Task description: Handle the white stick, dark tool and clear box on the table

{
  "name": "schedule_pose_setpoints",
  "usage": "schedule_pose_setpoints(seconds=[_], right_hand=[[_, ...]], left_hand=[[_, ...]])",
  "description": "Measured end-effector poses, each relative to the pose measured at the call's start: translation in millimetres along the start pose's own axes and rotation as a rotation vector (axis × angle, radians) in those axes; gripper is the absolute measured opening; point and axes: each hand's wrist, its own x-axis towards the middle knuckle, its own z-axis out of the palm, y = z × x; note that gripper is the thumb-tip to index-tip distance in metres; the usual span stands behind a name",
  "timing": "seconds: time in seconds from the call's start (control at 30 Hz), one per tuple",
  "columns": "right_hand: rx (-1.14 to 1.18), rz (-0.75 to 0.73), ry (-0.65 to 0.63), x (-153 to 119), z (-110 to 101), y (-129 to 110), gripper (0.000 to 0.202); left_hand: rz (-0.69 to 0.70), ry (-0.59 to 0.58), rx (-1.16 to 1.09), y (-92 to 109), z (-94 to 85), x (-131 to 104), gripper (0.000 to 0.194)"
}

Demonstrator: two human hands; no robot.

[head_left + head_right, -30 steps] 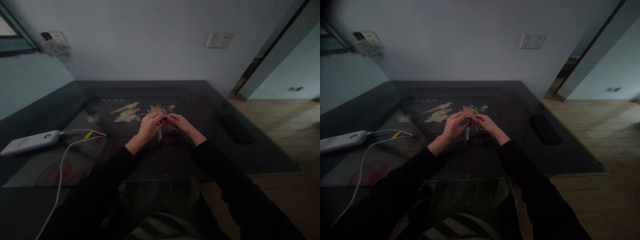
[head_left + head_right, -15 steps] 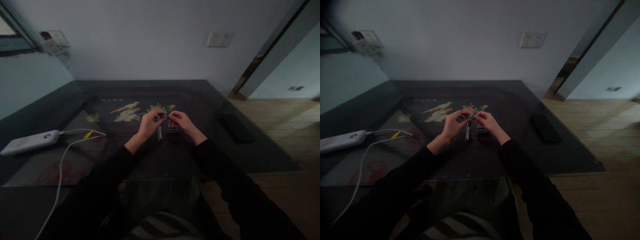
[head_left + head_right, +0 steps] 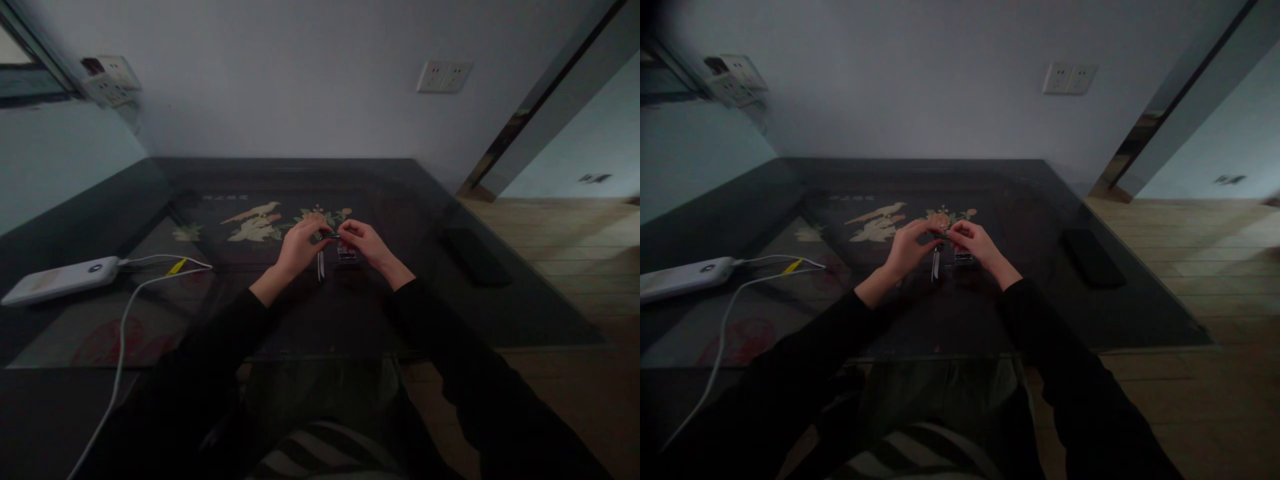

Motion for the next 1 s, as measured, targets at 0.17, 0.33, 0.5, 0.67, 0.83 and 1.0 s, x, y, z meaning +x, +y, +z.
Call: schedule_pose_setpoints(seconds=[0.17,0.33,0.5,0.67,0.83,1.0], right_hand=[[0.133,0.105,-0.150,-2,2,2,0.056],[0.182,0.111,-0.182,-5,2,1,0.056],[0.190,0.079,-0.182,-4,1,2,0.051],[0.194,0.014,-0.079,-1,-1,2,0.046],[0.201,0.022,0.056,-4,0,-2,0.052],[0.197,0.045,0.121,-9,3,-7,0.053]], left_hand=[[0.035,0.071,-0.093,3,0.5,2,0.010],[0.034,0.067,-0.091,5,1.5,1,0.011],[0.062,0.043,-0.088,6,-1.8,3,0.016],[0.009,-0.035,0.064,-7,-21.5,11,0.026],[-0.287,-0.172,0.228,-34,-41.3,4,0.014],[-0.555,-0.412,0.442,-37,-42.3,-10,0.022]])
